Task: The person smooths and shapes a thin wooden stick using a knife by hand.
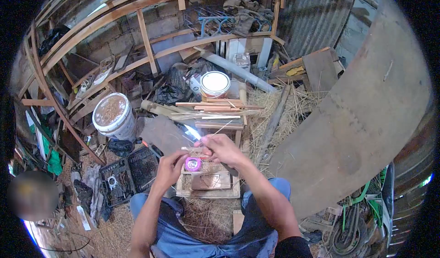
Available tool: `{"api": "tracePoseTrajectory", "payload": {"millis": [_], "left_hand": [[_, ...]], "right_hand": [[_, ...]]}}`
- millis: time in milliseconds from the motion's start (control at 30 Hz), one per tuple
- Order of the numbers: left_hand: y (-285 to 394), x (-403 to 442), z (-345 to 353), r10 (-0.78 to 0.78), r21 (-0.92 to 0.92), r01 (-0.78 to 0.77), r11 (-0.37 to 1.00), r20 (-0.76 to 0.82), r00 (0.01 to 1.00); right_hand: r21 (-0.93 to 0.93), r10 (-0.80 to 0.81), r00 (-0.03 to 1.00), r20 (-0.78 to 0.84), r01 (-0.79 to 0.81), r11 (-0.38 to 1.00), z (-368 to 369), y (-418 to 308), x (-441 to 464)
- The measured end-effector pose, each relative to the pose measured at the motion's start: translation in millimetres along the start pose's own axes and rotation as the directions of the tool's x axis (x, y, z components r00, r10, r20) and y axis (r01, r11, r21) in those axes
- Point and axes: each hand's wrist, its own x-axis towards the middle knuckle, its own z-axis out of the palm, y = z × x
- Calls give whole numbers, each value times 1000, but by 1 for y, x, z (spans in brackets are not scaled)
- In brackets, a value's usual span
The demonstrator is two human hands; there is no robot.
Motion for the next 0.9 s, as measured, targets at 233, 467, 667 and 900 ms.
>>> {"api": "tracePoseTrajectory", "payload": {"millis": [233, 467, 667, 900], "left_hand": [[-13, -9, -14, 27, 14, -27, 1000, -35, 999], [-32, -18, -55, -64, 299, 86, 950, -82, 995], [-33, -4, -42, 43, 362, -5, 932, -97, 994], [-42, 35, -32, 428, 703, -46, 710, -378, 821]], "right_hand": [[30, -11, 969, -247, 19, 999, -33, -2, -1], [54, -153, 759, -632, 241, 969, -105, -7, -13], [-709, -577, 800, -166, 309, 633, -34, 13, 7], [-765, -251, 955, -160, 40, 643, 4, 10, 3]]}}
